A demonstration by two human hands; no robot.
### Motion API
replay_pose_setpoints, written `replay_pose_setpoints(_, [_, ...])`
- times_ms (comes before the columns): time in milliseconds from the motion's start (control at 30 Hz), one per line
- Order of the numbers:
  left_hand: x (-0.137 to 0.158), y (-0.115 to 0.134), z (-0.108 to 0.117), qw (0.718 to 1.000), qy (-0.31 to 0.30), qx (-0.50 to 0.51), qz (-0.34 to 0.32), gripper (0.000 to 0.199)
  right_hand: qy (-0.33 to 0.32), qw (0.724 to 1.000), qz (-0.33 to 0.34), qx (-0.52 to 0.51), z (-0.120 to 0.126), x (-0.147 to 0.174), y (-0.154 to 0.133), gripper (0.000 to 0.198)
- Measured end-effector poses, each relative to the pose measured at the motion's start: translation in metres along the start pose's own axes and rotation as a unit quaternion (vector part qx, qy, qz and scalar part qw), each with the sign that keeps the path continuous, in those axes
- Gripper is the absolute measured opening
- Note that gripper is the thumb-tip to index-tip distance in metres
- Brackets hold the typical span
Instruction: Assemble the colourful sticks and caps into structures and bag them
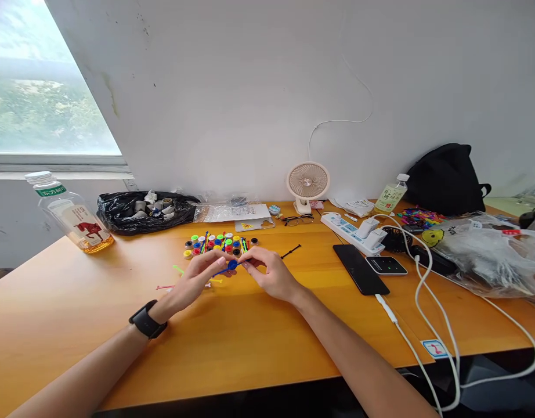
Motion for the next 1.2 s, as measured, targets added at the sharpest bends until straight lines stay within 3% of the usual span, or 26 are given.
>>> replay_pose_setpoints(133, [-0.001,0.000,-0.001,0.996,-0.033,0.075,0.032,0.025,0.013,0.999,0.035,0.013,0.001,0.001,-0.006,0.022])
replay_pose_setpoints(267, [-0.004,-0.012,0.001,0.994,-0.002,0.103,0.027,0.027,0.102,0.991,0.052,0.066,0.013,0.007,-0.004,0.063])
replay_pose_setpoints(367, [-0.006,-0.022,0.003,0.993,0.024,0.112,0.035,0.028,0.078,0.993,0.056,0.074,0.010,0.010,0.000,0.075])
replay_pose_setpoints(433, [-0.007,-0.025,0.006,0.992,0.041,0.116,0.039,0.029,0.059,0.993,0.058,0.079,0.007,0.011,0.002,0.067])
replay_pose_setpoints(533, [-0.007,-0.023,0.011,0.991,0.062,0.109,0.037,0.030,0.014,0.990,0.041,0.136,0.001,0.010,0.005,0.036])
replay_pose_setpoints(633, [-0.007,-0.017,0.014,0.992,0.073,0.101,0.030,0.030,0.015,0.986,0.000,0.165,0.005,0.008,0.012,0.063])
replay_pose_setpoints(767, [-0.006,-0.012,0.016,0.992,0.084,0.083,0.038,0.032,0.070,0.988,-0.013,0.136,0.020,0.007,0.013,0.065])
replay_pose_setpoints(900, [-0.005,-0.013,0.017,0.992,0.096,0.059,0.054,0.036,0.052,0.987,-0.006,0.155,0.018,0.005,0.008,0.057])
replay_pose_setpoints(1067, [-0.005,-0.017,0.021,0.992,0.101,0.043,0.060,0.038,0.023,0.983,-0.021,0.182,0.006,0.004,0.010,0.023])
replay_pose_setpoints(1200, [-0.006,-0.018,0.023,0.992,0.099,0.034,0.066,0.036,0.017,0.980,-0.023,0.197,0.002,0.005,0.013,0.019])
Point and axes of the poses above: each hand's wrist, its own x-axis away from the middle knuckle, its own z-axis out of the back of the hand, y = z × x, the point moved 7 cm from there along -x, towards the middle knuckle, and after that the axes turned 6 degrees about -x, right-handed, at the moved point
